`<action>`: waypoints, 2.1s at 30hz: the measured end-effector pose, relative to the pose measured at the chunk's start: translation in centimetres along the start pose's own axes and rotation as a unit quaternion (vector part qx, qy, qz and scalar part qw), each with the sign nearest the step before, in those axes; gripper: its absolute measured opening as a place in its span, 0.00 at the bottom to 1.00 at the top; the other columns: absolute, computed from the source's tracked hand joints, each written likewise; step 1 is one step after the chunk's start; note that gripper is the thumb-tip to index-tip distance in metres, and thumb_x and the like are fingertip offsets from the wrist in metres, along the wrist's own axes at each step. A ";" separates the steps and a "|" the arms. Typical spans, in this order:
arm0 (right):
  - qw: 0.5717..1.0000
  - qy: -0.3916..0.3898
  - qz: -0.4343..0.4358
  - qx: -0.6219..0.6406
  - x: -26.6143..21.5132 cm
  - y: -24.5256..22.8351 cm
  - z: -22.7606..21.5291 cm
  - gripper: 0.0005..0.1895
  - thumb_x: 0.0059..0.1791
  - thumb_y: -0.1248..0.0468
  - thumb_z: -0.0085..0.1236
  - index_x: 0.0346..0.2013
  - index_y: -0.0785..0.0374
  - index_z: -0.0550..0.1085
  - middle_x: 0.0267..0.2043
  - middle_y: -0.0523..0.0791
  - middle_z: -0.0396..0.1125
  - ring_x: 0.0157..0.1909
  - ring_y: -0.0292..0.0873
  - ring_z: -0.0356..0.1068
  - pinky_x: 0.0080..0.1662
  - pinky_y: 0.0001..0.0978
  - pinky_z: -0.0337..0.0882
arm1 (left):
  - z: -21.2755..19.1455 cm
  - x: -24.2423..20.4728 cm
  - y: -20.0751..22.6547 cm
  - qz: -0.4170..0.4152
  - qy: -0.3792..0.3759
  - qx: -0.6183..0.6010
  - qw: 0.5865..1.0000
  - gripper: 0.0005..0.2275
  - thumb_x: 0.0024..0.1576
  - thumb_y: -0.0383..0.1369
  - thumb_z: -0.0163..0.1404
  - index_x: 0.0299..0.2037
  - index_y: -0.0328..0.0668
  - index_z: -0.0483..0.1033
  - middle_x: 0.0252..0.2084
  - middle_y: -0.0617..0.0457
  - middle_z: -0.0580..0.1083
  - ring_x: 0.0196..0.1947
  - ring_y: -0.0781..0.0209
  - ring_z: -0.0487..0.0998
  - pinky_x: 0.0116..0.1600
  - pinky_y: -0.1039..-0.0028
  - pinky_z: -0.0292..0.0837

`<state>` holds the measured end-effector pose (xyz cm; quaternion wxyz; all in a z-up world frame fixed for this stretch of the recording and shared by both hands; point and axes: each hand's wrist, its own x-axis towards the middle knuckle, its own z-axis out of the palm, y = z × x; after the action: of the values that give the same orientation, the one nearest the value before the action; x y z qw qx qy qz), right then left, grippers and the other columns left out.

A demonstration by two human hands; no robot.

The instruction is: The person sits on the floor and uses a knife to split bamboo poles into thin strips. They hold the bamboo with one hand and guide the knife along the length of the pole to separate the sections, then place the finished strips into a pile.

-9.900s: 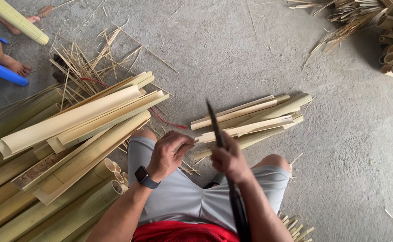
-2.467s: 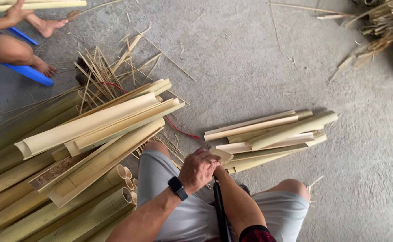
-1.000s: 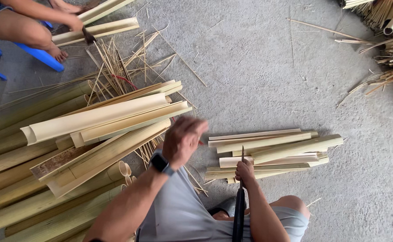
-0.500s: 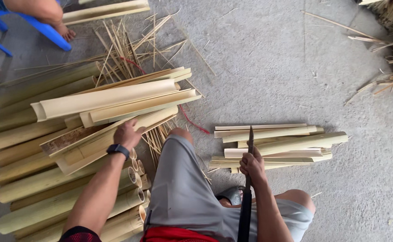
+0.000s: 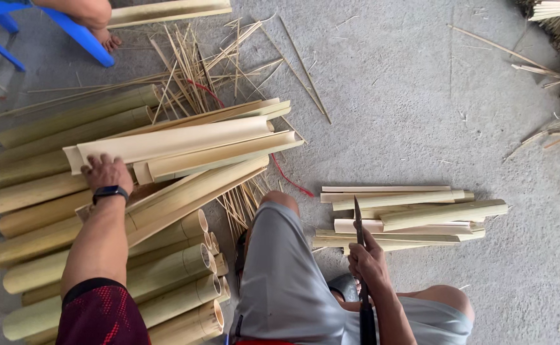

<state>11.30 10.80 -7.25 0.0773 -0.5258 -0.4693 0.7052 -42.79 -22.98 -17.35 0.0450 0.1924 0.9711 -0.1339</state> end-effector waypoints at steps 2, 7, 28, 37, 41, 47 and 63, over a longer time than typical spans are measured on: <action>1.000 0.008 0.015 -0.006 -0.2 0.2 0.0 0.34 0.48 0.71 0.46 0.70 0.59 0.60 0.14 0.38 0.51 0.13 0.33 0.49 0.18 0.29 0.51 | 0.1 0.2 -1.1 0.000 -0.022 0.017 1.000 0.11 0.62 0.33 0.50 0.53 0.47 0.80 0.61 0.42 0.73 0.65 0.42 0.67 0.69 0.45 0.58; 0.999 0.014 0.019 -0.024 0.0 1.0 0.3 0.35 0.48 0.71 0.48 0.71 0.58 0.60 0.13 0.38 0.51 0.12 0.33 0.49 0.17 0.29 0.50 | -1.4 0.8 -2.6 0.057 -0.030 0.011 0.998 0.11 0.60 0.30 0.52 0.50 0.55 0.84 0.54 0.50 0.79 0.57 0.52 0.77 0.68 0.54 0.64; 0.984 -0.096 -0.140 0.053 -6.0 -2.5 -1.3 0.32 0.49 0.68 0.47 0.70 0.66 0.59 0.16 0.37 0.53 0.14 0.29 0.51 0.18 0.24 0.52 | -33.1 -20.3 22.6 0.579 0.341 -0.201 0.713 0.12 0.63 0.22 0.48 0.56 0.39 0.70 0.23 0.55 0.69 0.24 0.63 0.70 0.54 0.64 0.71; 0.977 -0.110 -0.166 0.077 -7.6 -3.1 -1.6 0.31 0.49 0.69 0.46 0.69 0.68 0.59 0.18 0.36 0.55 0.15 0.28 0.52 0.19 0.23 0.53 | -24.6 -21.8 29.9 0.569 0.258 -0.265 0.735 0.22 0.57 0.25 0.55 0.62 0.37 0.66 0.30 0.54 0.78 0.29 0.60 0.78 0.60 0.55 0.67; 0.974 -0.127 -0.177 0.064 -8.3 -3.7 -0.8 0.32 0.49 0.70 0.47 0.70 0.70 0.59 0.19 0.36 0.56 0.15 0.29 0.53 0.20 0.23 0.54 | -23.2 -23.2 30.6 0.541 0.279 -0.330 0.721 0.21 0.51 0.30 0.63 0.54 0.38 0.71 0.30 0.56 0.78 0.35 0.58 0.78 0.63 0.51 0.67; 0.966 -0.165 -0.201 -0.010 -9.9 -5.1 -0.1 0.33 0.50 0.69 0.46 0.71 0.69 0.58 0.15 0.38 0.58 0.14 0.31 0.56 0.20 0.24 0.57 | -23.0 -24.4 29.7 0.515 0.251 -0.429 0.698 0.12 0.53 0.32 0.66 0.42 0.42 0.77 0.44 0.51 0.77 0.51 0.52 0.76 0.64 0.59 0.70; 0.937 -0.047 -0.299 -0.174 -10.7 -4.9 1.5 0.42 0.44 0.73 0.45 0.74 0.64 0.53 0.17 0.40 0.53 0.21 0.33 0.53 0.30 0.28 0.60 | -22.0 -27.9 30.6 0.504 0.102 -0.565 0.645 0.10 0.49 0.22 0.64 0.38 0.40 0.79 0.70 0.39 0.65 0.70 0.42 0.67 0.70 0.58 0.65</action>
<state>12.81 6.20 3.56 0.1692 -0.3326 -0.7233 0.5810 -6.06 0.25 0.26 0.1065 0.6020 0.6094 0.5048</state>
